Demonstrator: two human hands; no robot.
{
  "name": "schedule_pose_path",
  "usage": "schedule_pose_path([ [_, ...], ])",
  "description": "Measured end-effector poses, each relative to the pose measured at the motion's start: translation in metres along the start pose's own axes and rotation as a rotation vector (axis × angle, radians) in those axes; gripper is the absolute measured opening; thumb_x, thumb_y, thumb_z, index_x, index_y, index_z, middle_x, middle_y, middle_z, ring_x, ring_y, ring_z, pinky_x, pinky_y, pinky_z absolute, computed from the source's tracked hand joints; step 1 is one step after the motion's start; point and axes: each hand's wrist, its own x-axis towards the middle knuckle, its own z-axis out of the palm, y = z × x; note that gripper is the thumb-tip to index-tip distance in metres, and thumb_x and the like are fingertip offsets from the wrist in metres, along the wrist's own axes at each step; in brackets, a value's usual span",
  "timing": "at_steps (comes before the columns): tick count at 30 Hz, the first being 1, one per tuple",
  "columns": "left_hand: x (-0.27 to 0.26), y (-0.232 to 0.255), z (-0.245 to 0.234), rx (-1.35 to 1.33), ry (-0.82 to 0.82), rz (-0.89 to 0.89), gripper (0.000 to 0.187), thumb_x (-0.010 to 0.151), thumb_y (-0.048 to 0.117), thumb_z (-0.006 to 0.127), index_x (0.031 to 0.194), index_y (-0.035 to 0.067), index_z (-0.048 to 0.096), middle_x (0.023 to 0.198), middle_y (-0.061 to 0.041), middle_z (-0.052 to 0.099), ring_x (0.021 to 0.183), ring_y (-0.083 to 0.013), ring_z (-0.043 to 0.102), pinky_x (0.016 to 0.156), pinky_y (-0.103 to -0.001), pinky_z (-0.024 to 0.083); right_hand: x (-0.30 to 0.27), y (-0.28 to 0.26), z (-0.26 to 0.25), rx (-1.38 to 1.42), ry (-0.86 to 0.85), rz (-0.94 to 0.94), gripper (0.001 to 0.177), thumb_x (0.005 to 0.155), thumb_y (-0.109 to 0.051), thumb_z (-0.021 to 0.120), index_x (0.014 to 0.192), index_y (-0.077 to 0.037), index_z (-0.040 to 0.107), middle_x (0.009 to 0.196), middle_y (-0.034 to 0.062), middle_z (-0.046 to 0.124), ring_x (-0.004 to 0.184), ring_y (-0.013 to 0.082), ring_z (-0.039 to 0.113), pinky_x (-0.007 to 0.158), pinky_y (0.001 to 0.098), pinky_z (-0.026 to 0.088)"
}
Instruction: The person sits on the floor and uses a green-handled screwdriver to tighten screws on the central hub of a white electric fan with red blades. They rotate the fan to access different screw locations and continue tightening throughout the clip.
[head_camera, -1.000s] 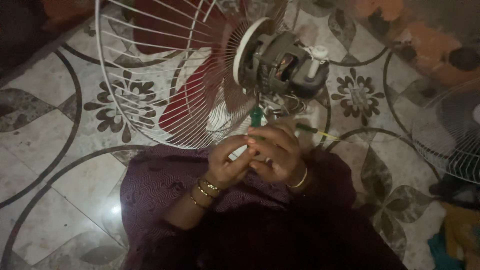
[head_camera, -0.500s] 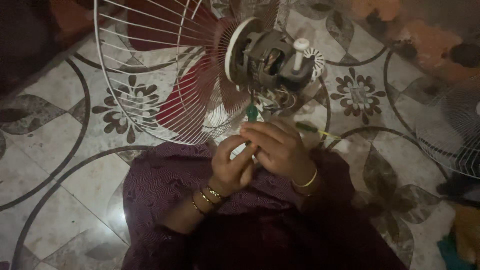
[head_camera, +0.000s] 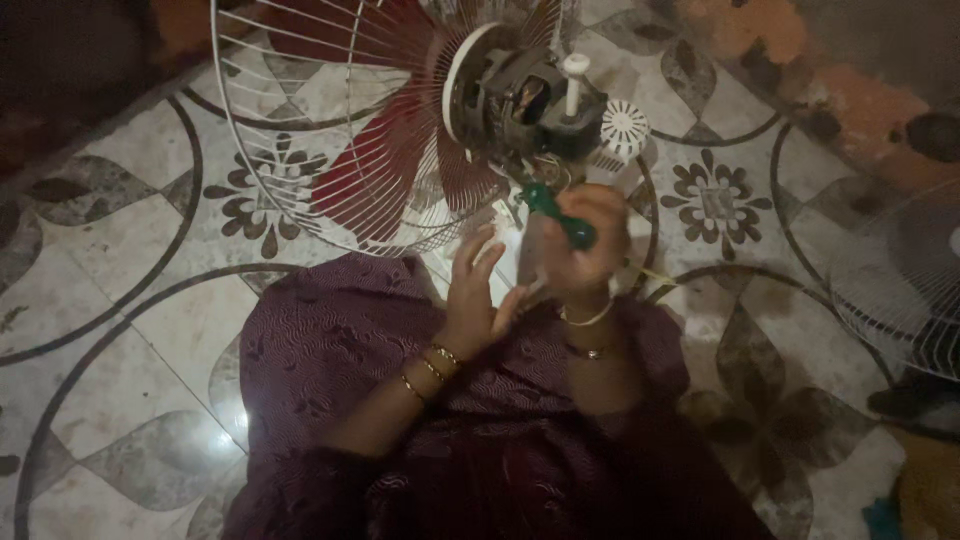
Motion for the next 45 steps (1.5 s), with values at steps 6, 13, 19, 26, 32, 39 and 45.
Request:
schedule_pose_path([
  [6,-0.039,-0.028,0.035,0.072,-0.317,-0.007,0.061,0.087,0.010,0.070,0.145,0.012,0.052,0.135,-0.023,0.057,0.121,-0.0390,0.059,0.100,-0.047,0.055,-0.004,0.003,-0.060,0.092,0.271,-0.058,0.024,0.100,-0.025,0.068,0.103,-0.001,0.065,0.100,0.0140,0.072,0.079,0.0127,0.069,0.063,0.0237,0.055],
  [13,-0.071,-0.051,0.061,0.025,-0.537,-0.187,0.048,0.096,0.002,0.057,0.142,0.017,0.059,0.126,-0.018,0.065,0.104,-0.0294,0.068,0.087,-0.040,0.061,0.003,-0.012,-0.081,-1.053,0.699,-0.120,0.036,0.103,-0.030,0.062,0.103,0.005,0.067,0.093,0.0173,0.059,0.083,0.0153,0.064,0.069,0.0242,0.059],
  [19,-0.077,-0.075,0.068,-0.044,-0.459,-0.665,0.039,0.093,0.002,0.051,0.126,0.013,0.068,0.125,-0.012,0.067,0.088,-0.0259,0.070,0.077,-0.039,0.063,0.030,-0.010,-0.077,0.107,0.372,-0.186,0.030,0.104,-0.027,0.061,0.086,-0.003,0.064,0.086,0.0130,0.068,0.055,0.0064,0.061,0.049,0.0218,0.051],
  [26,-0.086,-0.088,0.076,-0.058,-0.401,-0.687,0.026,0.096,0.004,0.056,0.121,0.003,0.064,0.114,-0.015,0.069,0.088,-0.0241,0.073,0.077,-0.035,0.064,0.031,-0.020,-0.079,-0.073,0.306,-0.124,0.033,0.107,-0.035,0.061,0.106,-0.003,0.054,0.099,0.0118,0.067,0.067,0.0118,0.064,0.047,0.0255,0.049],
  [32,-0.090,-0.085,0.068,-0.082,-0.309,-0.508,0.028,0.088,-0.001,0.061,0.115,0.001,0.066,0.111,-0.017,0.070,0.094,-0.0284,0.073,0.082,-0.038,0.061,0.026,-0.013,-0.081,0.121,0.302,-0.058,0.029,0.105,-0.029,0.066,0.103,-0.002,0.054,0.097,0.0158,0.066,0.063,0.0118,0.067,0.048,0.0257,0.052],
  [39,-0.076,-0.063,0.058,-0.054,-0.149,-0.402,0.031,0.088,-0.002,0.060,0.118,0.003,0.065,0.114,-0.016,0.069,0.101,-0.0305,0.071,0.086,-0.038,0.058,0.035,0.001,-0.087,0.003,0.280,-0.171,0.014,0.104,-0.012,0.064,0.103,-0.003,0.054,0.097,0.0110,0.069,0.067,0.0135,0.068,0.057,0.0242,0.055],
  [45,-0.015,-0.024,0.035,-0.092,0.178,-0.102,0.031,0.096,0.002,0.059,0.127,0.000,0.060,0.127,-0.018,0.063,0.123,-0.0338,0.061,0.106,-0.044,0.050,0.024,-0.009,-0.078,0.162,0.242,-0.045,0.037,0.097,-0.004,0.080,0.116,-0.007,0.049,0.112,0.0143,0.065,0.084,0.0132,0.065,0.064,0.0221,0.058],
])
